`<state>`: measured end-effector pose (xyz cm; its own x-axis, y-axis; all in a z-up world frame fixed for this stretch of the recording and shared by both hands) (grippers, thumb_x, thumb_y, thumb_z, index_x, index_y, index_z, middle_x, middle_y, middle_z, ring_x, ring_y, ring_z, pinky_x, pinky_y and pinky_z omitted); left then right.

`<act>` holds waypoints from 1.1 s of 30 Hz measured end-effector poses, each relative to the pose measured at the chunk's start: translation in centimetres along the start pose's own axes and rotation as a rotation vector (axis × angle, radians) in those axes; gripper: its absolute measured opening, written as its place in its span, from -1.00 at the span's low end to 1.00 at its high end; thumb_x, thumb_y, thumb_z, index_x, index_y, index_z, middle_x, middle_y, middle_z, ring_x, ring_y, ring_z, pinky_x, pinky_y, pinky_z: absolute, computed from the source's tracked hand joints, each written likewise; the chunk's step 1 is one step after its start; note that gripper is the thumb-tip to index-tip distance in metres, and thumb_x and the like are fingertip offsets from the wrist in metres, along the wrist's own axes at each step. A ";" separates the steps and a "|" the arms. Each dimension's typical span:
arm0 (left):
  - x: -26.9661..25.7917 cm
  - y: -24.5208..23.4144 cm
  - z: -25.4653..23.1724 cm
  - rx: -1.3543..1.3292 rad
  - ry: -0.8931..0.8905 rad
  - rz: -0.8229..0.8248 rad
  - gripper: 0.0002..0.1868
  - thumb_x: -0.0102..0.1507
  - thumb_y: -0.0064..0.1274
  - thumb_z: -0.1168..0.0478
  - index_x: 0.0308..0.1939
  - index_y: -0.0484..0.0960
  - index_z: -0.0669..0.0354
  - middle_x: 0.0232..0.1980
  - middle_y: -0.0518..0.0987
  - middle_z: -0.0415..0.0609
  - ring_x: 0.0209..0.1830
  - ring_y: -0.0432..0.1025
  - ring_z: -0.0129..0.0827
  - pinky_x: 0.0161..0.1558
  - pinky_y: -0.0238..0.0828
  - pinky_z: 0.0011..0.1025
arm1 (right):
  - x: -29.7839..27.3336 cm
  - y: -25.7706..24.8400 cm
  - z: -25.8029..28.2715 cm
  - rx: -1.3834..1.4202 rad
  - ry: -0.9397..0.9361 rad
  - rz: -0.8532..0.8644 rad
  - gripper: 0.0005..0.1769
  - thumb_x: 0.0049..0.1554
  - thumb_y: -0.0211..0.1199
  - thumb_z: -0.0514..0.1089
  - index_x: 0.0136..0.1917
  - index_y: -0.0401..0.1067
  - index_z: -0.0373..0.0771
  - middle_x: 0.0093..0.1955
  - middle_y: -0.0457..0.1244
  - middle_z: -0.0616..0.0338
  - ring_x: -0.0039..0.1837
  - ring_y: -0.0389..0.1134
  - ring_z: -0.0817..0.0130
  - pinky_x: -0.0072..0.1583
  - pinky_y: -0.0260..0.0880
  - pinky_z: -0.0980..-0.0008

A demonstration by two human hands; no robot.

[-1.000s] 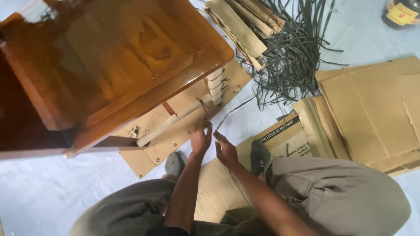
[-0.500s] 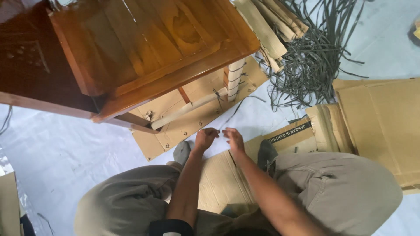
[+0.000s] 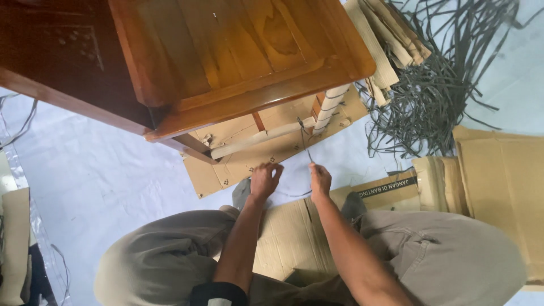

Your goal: The recorder is packaging a wooden furniture piece by tying protective wooden slats and cardboard to it using plastic straps.

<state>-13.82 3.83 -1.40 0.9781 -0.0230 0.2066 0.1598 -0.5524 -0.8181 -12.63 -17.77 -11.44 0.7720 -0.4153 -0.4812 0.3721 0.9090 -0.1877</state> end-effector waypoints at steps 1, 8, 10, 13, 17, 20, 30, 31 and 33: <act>1.5 -0.8 -0.3 0.000 -0.006 -0.006 -0.93 0.24 0.17 0.08 -0.29 0.75 -0.20 -0.41 0.66 -0.13 -0.37 0.58 -0.13 -0.24 0.53 -0.18 | -0.8 0.4 0.7 -0.005 -0.004 0.006 -0.66 0.17 0.33 0.21 -0.11 0.52 -0.08 -0.32 0.28 0.22 -0.40 0.20 0.45 -0.45 0.15 0.48; 8.7 -5.0 0.5 0.088 0.198 -0.301 -0.71 0.18 0.27 0.12 0.00 0.71 -0.21 0.01 0.59 -0.18 0.20 0.40 -0.20 0.27 0.30 -0.19 | -6.0 2.5 2.8 -0.015 0.163 0.295 -0.78 0.09 0.41 0.01 -0.14 0.51 -0.16 -0.43 0.21 0.23 -0.49 0.06 0.58 -0.49 0.00 0.59; 9.7 -5.0 1.0 0.100 0.155 -0.220 -0.69 0.16 0.31 0.10 0.00 0.70 -0.18 0.10 0.56 -0.17 0.31 0.34 -0.15 0.33 0.27 -0.14 | -6.7 3.2 3.5 -0.033 0.163 0.327 -0.75 0.08 0.42 0.03 -0.13 0.51 -0.15 -0.46 0.15 0.30 -0.52 0.03 0.61 -0.51 -0.02 0.59; 10.7 -3.6 2.5 0.137 0.158 -0.133 -0.73 0.20 0.28 0.02 -0.03 0.71 -0.19 0.19 0.50 -0.21 0.41 0.26 -0.11 0.38 0.24 -0.10 | -7.6 4.3 5.7 -0.035 0.230 0.409 -0.72 0.08 0.45 0.00 -0.07 0.52 -0.23 -0.50 0.10 0.31 -0.54 -0.02 0.60 -0.50 -0.05 0.59; 11.2 -0.5 5.2 0.020 0.162 -0.167 -0.87 0.23 0.22 -0.03 -0.16 0.72 -0.25 -0.01 0.47 -0.24 0.20 0.37 -0.16 0.30 0.30 -0.12 | -6.6 5.2 8.4 0.008 0.258 0.394 -0.70 0.15 0.35 -0.02 0.06 0.50 -0.22 -0.40 0.16 0.21 -0.49 0.00 0.59 -0.47 -0.06 0.63; 11.4 0.8 5.8 0.008 0.101 -0.167 -0.87 0.25 0.19 -0.10 -0.19 0.71 -0.32 -0.16 0.48 -0.25 0.05 0.44 -0.21 0.25 0.32 -0.15 | -5.0 6.5 9.9 0.031 0.278 0.374 -0.70 0.22 0.23 -0.03 0.16 0.48 -0.19 -0.32 0.23 0.14 -0.44 0.02 0.57 -0.44 -0.06 0.64; 11.6 1.4 5.8 -0.023 0.002 -0.305 -0.84 0.14 0.19 0.04 -0.37 0.59 -0.03 -0.47 0.47 0.00 -0.33 0.52 0.05 -0.13 0.47 -0.05 | -2.9 11.2 13.7 0.252 0.381 0.506 -0.59 0.27 0.00 -0.15 0.38 0.30 -0.07 -0.16 0.25 0.29 -0.34 0.07 0.64 -0.39 -0.12 0.71; 11.7 0.9 5.1 -0.021 0.001 -0.304 -0.84 0.14 0.19 0.04 -0.37 0.59 -0.03 -0.47 0.47 0.00 -0.33 0.52 0.05 -0.13 0.47 -0.05 | -3.0 11.2 13.9 0.253 0.383 0.508 -0.59 0.27 0.00 -0.15 0.38 0.30 -0.07 -0.16 0.25 0.29 -0.34 0.07 0.64 -0.39 -0.12 0.71; 11.9 -0.2 3.9 0.006 -0.033 -0.297 -0.75 0.12 0.17 0.02 -0.49 0.51 0.03 -0.56 0.42 0.14 -0.41 0.51 0.17 -0.23 0.47 0.03 | -3.1 11.3 14.5 0.279 0.403 0.572 -0.46 0.24 0.03 -0.21 0.49 0.24 -0.02 -0.26 0.17 0.43 -0.39 -0.01 0.70 -0.43 -0.17 0.78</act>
<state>-1.72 6.94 -0.87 0.8923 0.1656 0.4199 0.4401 -0.5264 -0.7275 -3.39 -6.68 0.32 0.6558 0.2124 -0.7245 0.1276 0.9146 0.3836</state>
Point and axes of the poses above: each hand's wrist, its own x-axis towards the middle knuckle, its own y-axis out of the palm, z = x × y, the point moved 2 cm from there along x, towards the middle knuckle
